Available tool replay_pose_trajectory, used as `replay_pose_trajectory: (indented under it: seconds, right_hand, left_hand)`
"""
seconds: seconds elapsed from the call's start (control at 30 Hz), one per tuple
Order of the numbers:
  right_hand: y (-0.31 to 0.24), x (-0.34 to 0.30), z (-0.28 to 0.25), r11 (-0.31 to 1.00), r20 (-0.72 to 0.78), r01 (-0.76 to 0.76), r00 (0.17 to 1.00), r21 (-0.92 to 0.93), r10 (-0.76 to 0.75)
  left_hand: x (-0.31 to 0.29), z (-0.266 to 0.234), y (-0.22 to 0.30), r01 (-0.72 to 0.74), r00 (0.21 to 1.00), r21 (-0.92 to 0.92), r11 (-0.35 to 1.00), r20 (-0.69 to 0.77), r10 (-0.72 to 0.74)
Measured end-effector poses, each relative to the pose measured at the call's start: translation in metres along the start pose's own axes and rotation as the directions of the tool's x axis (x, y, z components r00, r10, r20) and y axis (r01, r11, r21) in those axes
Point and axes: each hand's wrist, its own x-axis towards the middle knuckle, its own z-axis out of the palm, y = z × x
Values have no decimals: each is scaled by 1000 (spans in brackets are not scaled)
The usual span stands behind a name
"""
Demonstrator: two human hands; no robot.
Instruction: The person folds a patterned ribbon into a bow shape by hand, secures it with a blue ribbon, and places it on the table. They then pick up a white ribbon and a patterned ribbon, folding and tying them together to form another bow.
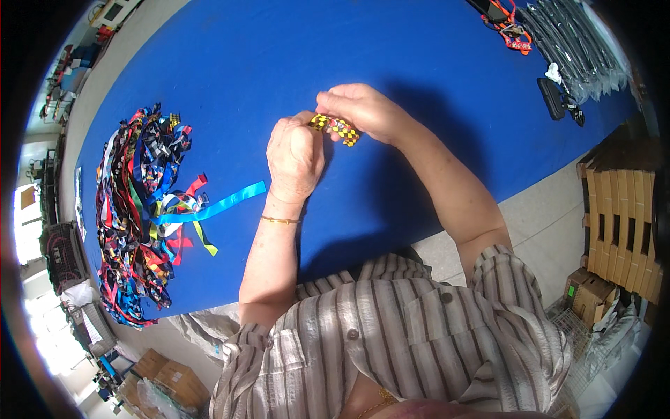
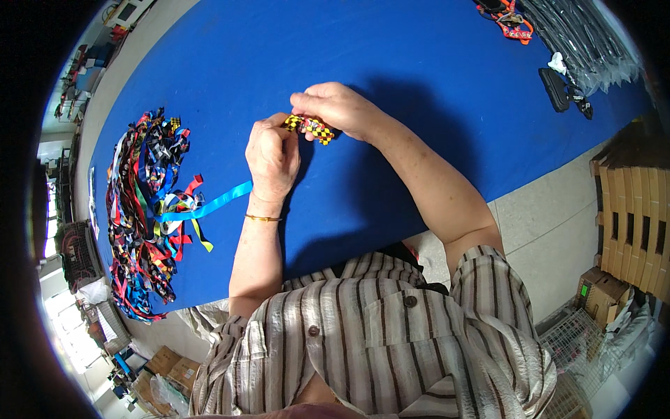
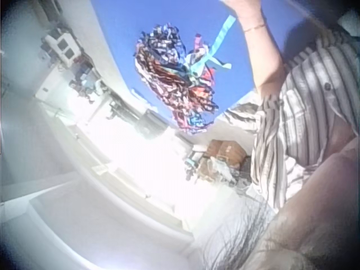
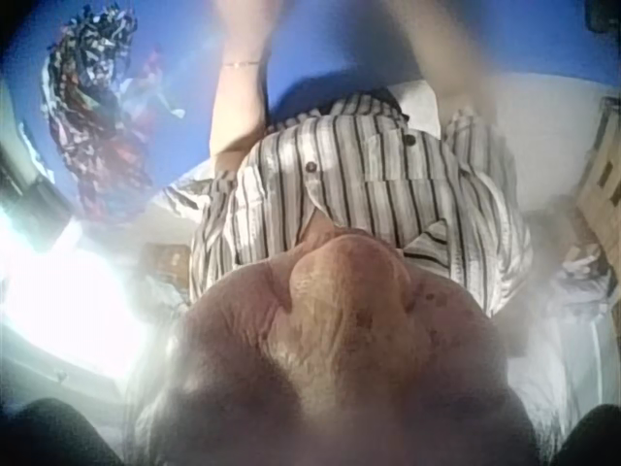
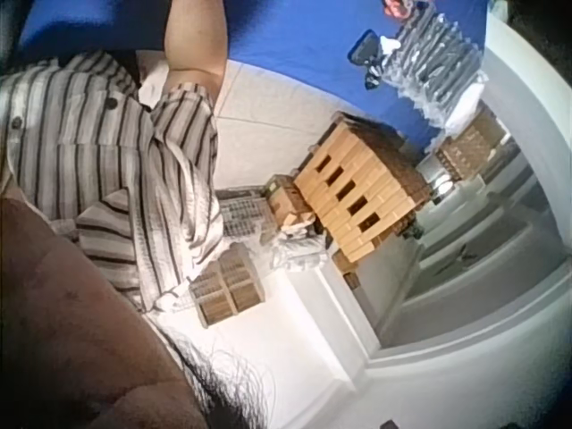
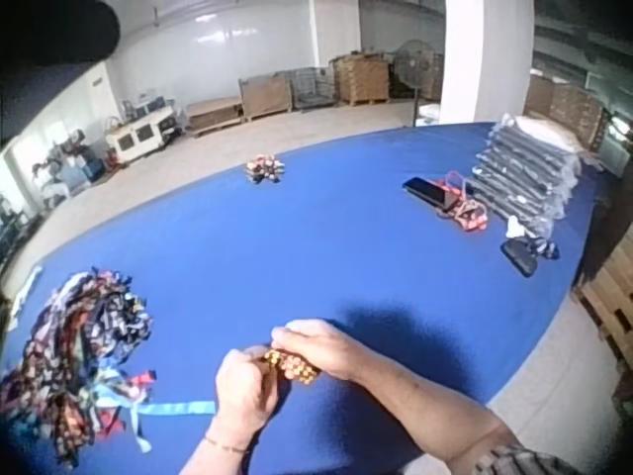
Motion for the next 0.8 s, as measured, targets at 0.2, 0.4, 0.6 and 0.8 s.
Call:
replay_pose_trajectory:
  seconds: [0.2,0.4,0.6,0.8]
  right_hand:
    - [2,2,-8,979,56,-69,995,-194,81]
    - [-6,-3,-4,958,7,-3,1000,-288,5]
    - [4,4,-6,931,-49,87,993,-355,-112]
    - [4,6,-2,926,-185,119,963,-357,-195]
  left_hand:
    - [-1,0,-2,-50,999,3,999,-2,50]
    - [-4,2,-6,-11,1000,-16,1000,14,12]
    - [-2,5,-8,-8,1000,-7,1000,-25,8]
    - [2,7,-6,27,996,87,996,-83,-20]
